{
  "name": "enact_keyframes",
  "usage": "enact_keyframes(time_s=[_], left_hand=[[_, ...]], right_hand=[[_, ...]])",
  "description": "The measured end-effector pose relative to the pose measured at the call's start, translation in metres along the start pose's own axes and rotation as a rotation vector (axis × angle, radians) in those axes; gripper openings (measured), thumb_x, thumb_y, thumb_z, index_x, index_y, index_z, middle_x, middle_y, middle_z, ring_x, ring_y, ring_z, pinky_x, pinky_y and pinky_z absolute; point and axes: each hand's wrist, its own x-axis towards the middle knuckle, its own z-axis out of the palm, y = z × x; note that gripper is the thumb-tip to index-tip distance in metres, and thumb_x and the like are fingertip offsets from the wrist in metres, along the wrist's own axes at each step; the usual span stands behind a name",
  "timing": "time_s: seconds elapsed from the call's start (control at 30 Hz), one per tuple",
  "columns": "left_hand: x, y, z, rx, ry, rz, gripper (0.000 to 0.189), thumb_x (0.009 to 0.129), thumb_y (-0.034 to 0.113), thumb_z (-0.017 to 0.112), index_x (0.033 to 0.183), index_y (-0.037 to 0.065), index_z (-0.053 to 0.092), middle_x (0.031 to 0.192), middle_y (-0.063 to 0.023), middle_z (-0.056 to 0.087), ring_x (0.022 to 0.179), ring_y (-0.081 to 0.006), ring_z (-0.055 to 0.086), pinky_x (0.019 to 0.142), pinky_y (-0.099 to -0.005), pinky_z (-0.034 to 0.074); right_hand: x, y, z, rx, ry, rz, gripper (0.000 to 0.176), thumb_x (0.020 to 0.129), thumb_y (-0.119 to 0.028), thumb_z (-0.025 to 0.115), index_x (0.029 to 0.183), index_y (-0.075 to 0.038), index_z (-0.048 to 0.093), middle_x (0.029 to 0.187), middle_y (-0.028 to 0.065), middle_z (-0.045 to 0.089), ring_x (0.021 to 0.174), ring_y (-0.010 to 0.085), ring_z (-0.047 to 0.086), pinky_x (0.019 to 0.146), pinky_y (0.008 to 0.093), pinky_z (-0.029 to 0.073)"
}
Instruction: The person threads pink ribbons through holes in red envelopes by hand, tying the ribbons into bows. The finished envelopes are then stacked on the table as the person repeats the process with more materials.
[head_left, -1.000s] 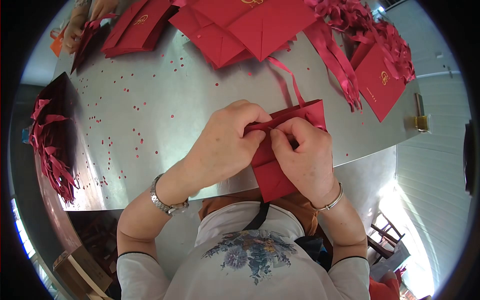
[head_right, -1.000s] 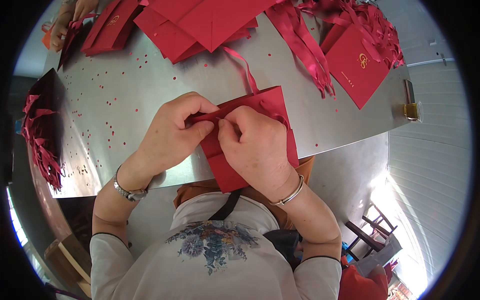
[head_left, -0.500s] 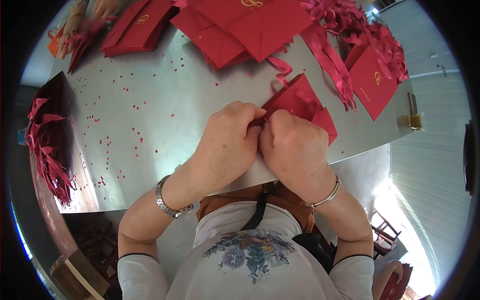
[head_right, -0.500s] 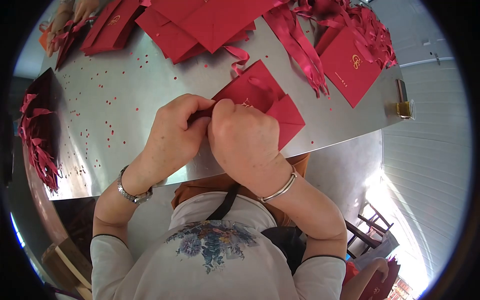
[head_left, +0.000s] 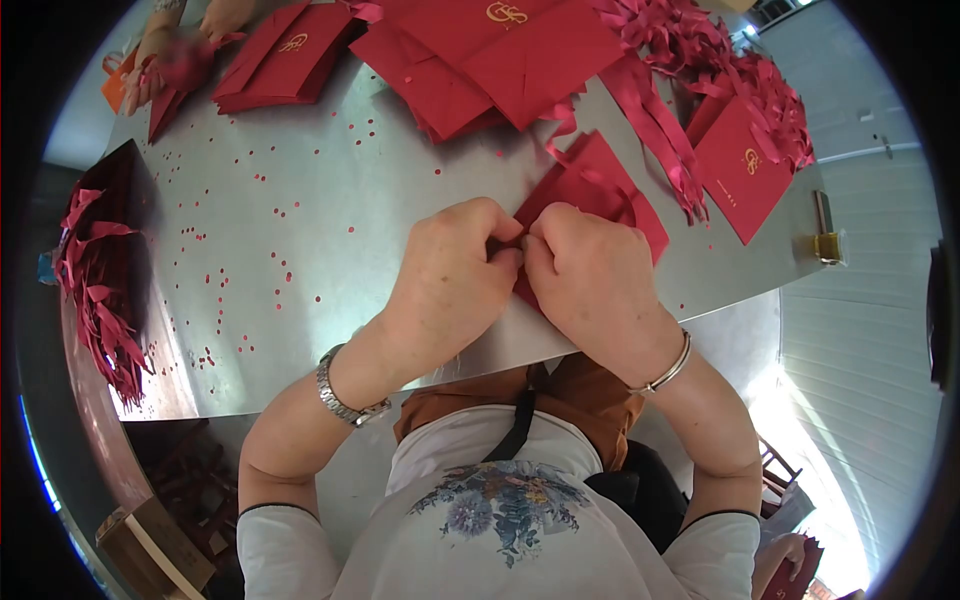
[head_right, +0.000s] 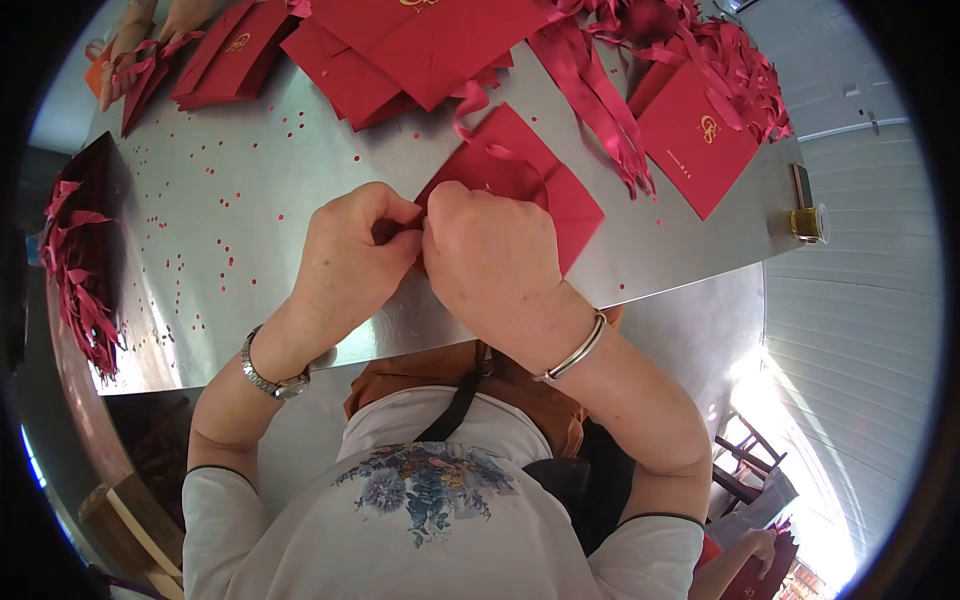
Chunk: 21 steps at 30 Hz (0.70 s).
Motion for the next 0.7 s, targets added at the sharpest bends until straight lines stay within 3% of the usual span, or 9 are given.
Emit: enact_keyframes(time_s=[0.13, 0.17, 0.2, 0.33, 0.4, 0.53, 0.7], left_hand=[[0.004, -0.002, -0.006, -0.138, -0.048, -0.019, 0.014, 0.079, 0.002, 0.063, 0.092, -0.004, 0.065, 0.083, -0.0184, 0.066, 0.076, -0.0292, 0.066, 0.069, -0.0355, 0.052], [0.006, -0.008, -0.005, -0.222, -0.079, 0.080, 0.015, 0.080, 0.002, 0.063, 0.093, -0.004, 0.065, 0.084, -0.0173, 0.067, 0.076, -0.0261, 0.066, 0.069, -0.0338, 0.051], [0.007, -0.012, -0.005, -0.301, -0.114, 0.178, 0.015, 0.081, 0.002, 0.063, 0.094, -0.005, 0.065, 0.085, -0.0162, 0.067, 0.076, -0.0230, 0.065, 0.069, -0.0320, 0.051], [0.014, -0.010, -0.012, -0.331, -0.246, 0.091, 0.015, 0.083, 0.001, 0.060, 0.096, -0.004, 0.065, 0.089, -0.0143, 0.066, 0.079, -0.0208, 0.064, 0.071, -0.0300, 0.051], [0.020, -0.005, -0.013, -0.334, -0.274, 0.015, 0.015, 0.089, -0.002, 0.056, 0.100, -0.002, 0.066, 0.095, -0.0039, 0.065, 0.085, -0.0081, 0.059, 0.074, -0.0222, 0.049], [0.031, -0.002, -0.015, -0.064, -0.369, 0.263, 0.015, 0.086, -0.002, 0.057, 0.097, 0.000, 0.067, 0.089, -0.0052, 0.063, 0.076, -0.0131, 0.058, 0.068, -0.0255, 0.047], [0.031, -0.003, -0.016, 0.080, -0.382, 0.343, 0.008, 0.080, -0.004, 0.060, 0.087, -0.002, 0.063, 0.087, -0.0094, 0.061, 0.077, -0.0214, 0.060, 0.068, -0.0302, 0.048]], right_hand=[[-0.004, 0.003, -0.009, 0.087, 0.109, -0.044, 0.014, 0.081, -0.009, 0.063, 0.086, -0.004, 0.051, 0.062, 0.0081, 0.056, 0.056, 0.0264, 0.059, 0.049, 0.0366, 0.048], [-0.003, 0.005, -0.012, 0.090, 0.036, -0.033, 0.018, 0.081, -0.008, 0.064, 0.094, -0.005, 0.051, 0.065, 0.0083, 0.057, 0.059, 0.0265, 0.060, 0.050, 0.0374, 0.047], [-0.005, 0.010, -0.010, 0.093, 0.038, -0.035, 0.018, 0.081, -0.008, 0.064, 0.094, -0.005, 0.051, 0.065, 0.0083, 0.057, 0.059, 0.0265, 0.060, 0.050, 0.0374, 0.047], [-0.013, 0.024, 0.004, 0.203, 0.109, -0.118, 0.021, 0.080, -0.009, 0.067, 0.093, -0.005, 0.052, 0.067, 0.0083, 0.057, 0.063, 0.0266, 0.060, 0.053, 0.0379, 0.048], [-0.015, 0.025, 0.004, 0.277, 0.164, -0.124, 0.022, 0.079, -0.010, 0.068, 0.092, -0.005, 0.051, 0.068, 0.0082, 0.057, 0.064, 0.0266, 0.060, 0.054, 0.0378, 0.048], [-0.018, 0.024, -0.001, 0.186, 0.194, -0.138, 0.025, 0.077, -0.014, 0.072, 0.087, -0.006, 0.050, 0.067, 0.0070, 0.056, 0.063, 0.0247, 0.058, 0.054, 0.0354, 0.047], [-0.019, 0.020, 0.001, 0.130, 0.231, -0.225, 0.021, 0.075, -0.014, 0.070, 0.084, -0.008, 0.052, 0.060, 0.0040, 0.048, 0.056, 0.0208, 0.053, 0.050, 0.0330, 0.043]])
